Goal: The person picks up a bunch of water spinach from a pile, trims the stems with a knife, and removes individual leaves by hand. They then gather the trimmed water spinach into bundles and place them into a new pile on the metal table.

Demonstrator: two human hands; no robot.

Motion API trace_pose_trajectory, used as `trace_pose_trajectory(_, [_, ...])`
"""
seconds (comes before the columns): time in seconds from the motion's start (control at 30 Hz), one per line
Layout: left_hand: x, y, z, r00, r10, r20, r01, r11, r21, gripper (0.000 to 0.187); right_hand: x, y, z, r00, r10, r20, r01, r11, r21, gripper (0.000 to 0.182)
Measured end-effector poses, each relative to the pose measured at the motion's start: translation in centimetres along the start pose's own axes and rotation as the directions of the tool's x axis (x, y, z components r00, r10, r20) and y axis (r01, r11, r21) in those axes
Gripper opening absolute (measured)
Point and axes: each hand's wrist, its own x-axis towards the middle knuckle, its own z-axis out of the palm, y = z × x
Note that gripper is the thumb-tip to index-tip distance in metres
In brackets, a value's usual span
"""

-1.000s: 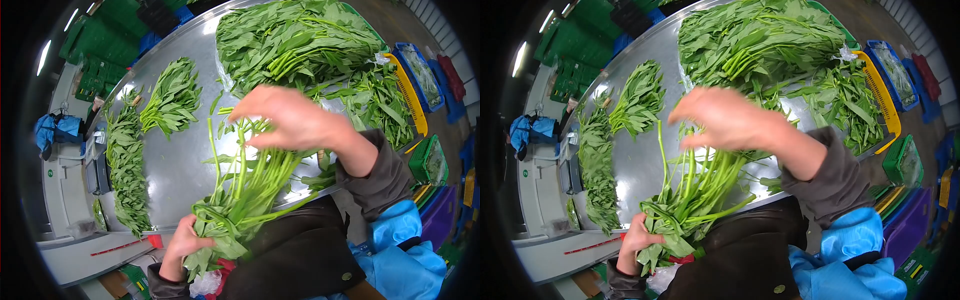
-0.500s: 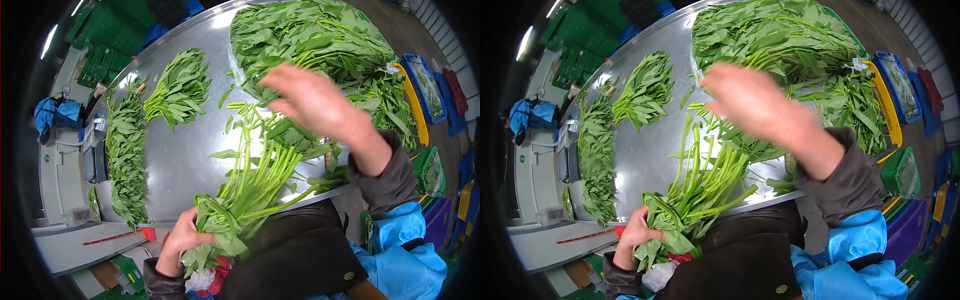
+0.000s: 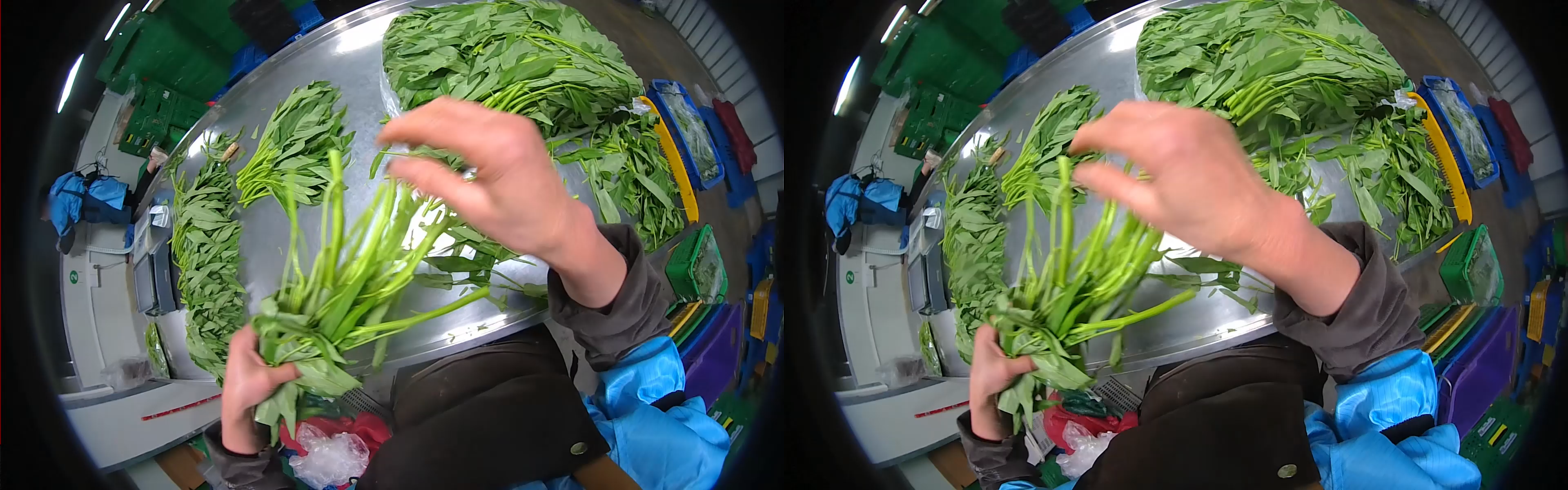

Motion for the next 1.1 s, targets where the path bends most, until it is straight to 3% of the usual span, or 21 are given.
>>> trace_pose_trajectory(0.03, [0.1,-0.1,-0.6,0.998,0.042,-0.035,-0.044,0.997,-0.055,0.062,-0.2,0.6,0.3,0.991,0.072,-0.117,-0.063,0.995,0.081,0.021])
trace_pose_trajectory(0.1, [1.2,-1.4,-2.1,0.993,0.118,-0.01,-0.117,0.992,0.043,0.069,-1.8,2.4,1.9,0.933,0.22,-0.284,-0.167,0.966,0.199,0.02])
trace_pose_trajectory(0.13, [2.1,-2.7,-2.6,0.969,0.246,-0.004,-0.236,0.934,0.27,0.07,-3.1,3.6,2.8,0.896,0.29,-0.337,-0.218,0.947,0.234,0.02])
trace_pose_trajectory(0.17, [3.1,-3.9,-2.8,0.93,0.366,0.031,-0.336,0.811,0.478,0.072,-4.8,4.6,3.6,0.887,0.326,-0.326,-0.292,0.945,0.149,0.022])
trace_pose_trajectory(0.2, [4.1,-5.0,-2.5,0.914,0.403,0.054,-0.365,0.755,0.544,0.072,-6.9,5.4,4.8,0.876,0.363,-0.317,-0.363,0.93,0.062,0.025])
trace_pose_trajectory(0.3, [8.0,-13.8,-2.6,0.939,0.32,0.128,-0.317,0.655,0.686,0.087,-14.8,6.4,10.9,0.907,0.415,-0.065,-0.42,0.891,-0.169,0.044])
trace_pose_trajectory(0.33, [9.1,-16.2,-2.6,0.94,0.314,0.136,-0.319,0.659,0.681,0.087,-16.9,5.6,12.7,0.841,0.531,0.105,-0.513,0.844,-0.158,0.045])
trace_pose_trajectory(0.37, [9.9,-18.3,-2.5,0.959,0.255,0.12,-0.263,0.655,0.708,0.094,-18.7,5.0,14.5,0.895,0.417,0.16,-0.385,0.902,-0.197,0.05])
trace_pose_trajectory(0.43, [9.9,-19.7,-2.7,0.977,0.185,0.102,-0.2,0.653,0.731,0.101,-21.1,4.5,15.9,0.878,0.294,0.378,-0.181,0.934,-0.307,0.049])
trace_pose_trajectory(0.47, [9.7,-19.3,-2.9,0.965,0.234,0.115,-0.238,0.615,0.752,0.106,-22.0,5.1,15.9,0.872,0.299,0.387,-0.185,0.935,-0.304,0.049])
trace_pose_trajectory(0.53, [9.5,-19.6,-3.7,0.957,0.257,0.134,-0.261,0.562,0.785,0.121,-23.4,7.5,14.4,0.895,0.301,0.329,-0.21,0.935,-0.285,0.039])
trace_pose_trajectory(0.6, [9.2,-19.2,-4.2,0.946,0.29,0.145,-0.284,0.526,0.802,0.124,-24.0,9.7,11.6,0.884,0.444,0.145,-0.386,0.87,-0.307,0.033])
trace_pose_trajectory(0.63, [9.2,-19.2,-4.4,0.931,0.327,0.161,-0.31,0.479,0.821,0.128,-23.4,10.1,9.9,0.849,0.519,0.1,-0.443,0.802,-0.399,0.029])
trace_pose_trajectory(0.7, [9.0,-19.6,-4.7,0.951,0.267,0.157,-0.279,0.52,0.808,0.129,-22.0,9.9,8.1,0.817,0.576,0.032,-0.485,0.715,-0.504,0.026])
trace_pose_trajectory(0.83, [7.2,-19.0,-4.9,0.955,0.271,0.119,-0.255,0.549,0.796,0.121,-18.3,7.2,9.9,0.859,0.488,0.155,-0.323,0.752,-0.574,0.036])
trace_pose_trajectory(0.9, [5.9,-18.2,-4.6,0.921,0.388,0.029,-0.251,0.537,0.805,0.116,-16.6,6.5,11.7,0.858,0.46,0.229,-0.294,0.805,-0.516,0.035])
trace_pose_trajectory(0.93, [4.9,-17.1,-4.1,0.882,0.468,-0.048,-0.252,0.555,0.793,0.088,-15.9,6.0,12.4,0.847,0.446,0.288,-0.298,0.848,-0.438,0.032])
trace_pose_trajectory(0.97, [4.2,-17.0,-3.4,0.885,0.461,-0.064,-0.233,0.558,0.797,0.088,-15.3,5.5,13.0,0.836,0.427,0.344,-0.304,0.883,-0.358,0.029])
trace_pose_trajectory(1.03, [2.7,-17.3,-1.6,0.742,0.575,-0.345,-0.207,0.686,0.697,0.049,-15.4,4.0,14.7,0.85,0.283,0.443,-0.293,0.955,-0.049,0.023])
trace_pose_trajectory(1.07, [2.0,-16.0,0.4,0.677,0.571,-0.465,-0.197,0.748,0.633,0.023,-15.7,3.4,15.8,0.852,0.203,0.482,-0.257,0.965,0.048,0.022])
trace_pose_trajectory(1.1, [1.4,-15.8,2.2,0.688,0.484,-0.54,-0.224,0.85,0.477,0.018,-16.0,3.0,17.0,0.85,0.118,0.514,-0.223,0.963,0.148,0.02])
